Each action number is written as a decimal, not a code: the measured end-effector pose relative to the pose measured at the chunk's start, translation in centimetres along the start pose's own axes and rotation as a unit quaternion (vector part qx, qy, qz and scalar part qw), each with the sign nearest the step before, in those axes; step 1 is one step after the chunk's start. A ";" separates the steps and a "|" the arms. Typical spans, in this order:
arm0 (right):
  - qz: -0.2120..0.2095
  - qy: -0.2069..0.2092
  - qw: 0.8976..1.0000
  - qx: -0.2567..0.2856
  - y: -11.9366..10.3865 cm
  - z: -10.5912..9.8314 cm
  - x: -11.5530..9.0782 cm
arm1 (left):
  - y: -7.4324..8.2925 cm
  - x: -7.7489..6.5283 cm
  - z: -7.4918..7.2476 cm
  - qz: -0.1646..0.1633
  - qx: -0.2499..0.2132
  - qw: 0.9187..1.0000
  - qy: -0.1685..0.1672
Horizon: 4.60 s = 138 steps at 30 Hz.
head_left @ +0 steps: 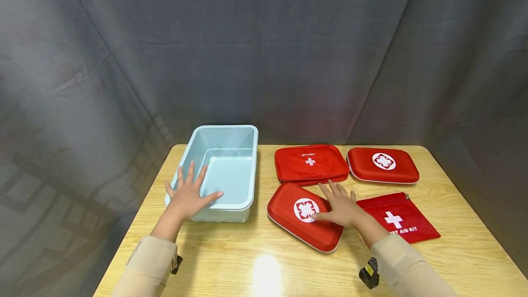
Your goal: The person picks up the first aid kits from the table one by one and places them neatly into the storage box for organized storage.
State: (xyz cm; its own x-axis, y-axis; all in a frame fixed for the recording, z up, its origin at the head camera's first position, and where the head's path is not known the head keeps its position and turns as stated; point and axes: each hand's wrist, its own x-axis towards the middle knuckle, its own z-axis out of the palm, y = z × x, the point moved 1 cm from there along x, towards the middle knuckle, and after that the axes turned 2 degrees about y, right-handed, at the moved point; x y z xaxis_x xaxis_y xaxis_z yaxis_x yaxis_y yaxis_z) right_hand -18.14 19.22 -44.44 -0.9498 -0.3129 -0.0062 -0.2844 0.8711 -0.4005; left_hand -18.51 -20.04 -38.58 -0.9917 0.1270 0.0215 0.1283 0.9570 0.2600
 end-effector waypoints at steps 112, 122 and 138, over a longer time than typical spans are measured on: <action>0.216 -0.065 0.841 0.492 3.6 3.3 -2.5 | -5.0 -3.3 0.2 -0.051 -0.160 0.986 0.009; 0.161 -0.114 0.803 0.563 3.5 2.9 -3.1 | -4.9 -3.1 0.2 -0.049 -0.173 0.984 0.003; 0.100 -0.141 0.762 0.624 2.6 3.7 -4.0 | -5.0 -3.0 0.7 -0.038 -0.171 0.984 0.030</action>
State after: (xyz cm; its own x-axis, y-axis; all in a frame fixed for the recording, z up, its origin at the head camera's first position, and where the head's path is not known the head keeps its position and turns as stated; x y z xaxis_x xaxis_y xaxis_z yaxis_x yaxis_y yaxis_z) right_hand -14.64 21.38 -48.83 -0.8417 -0.4436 -0.3078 0.3754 -0.0711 -0.9241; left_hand -16.12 -25.02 -40.67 -0.9985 0.0327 0.0441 0.0521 0.8176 0.5734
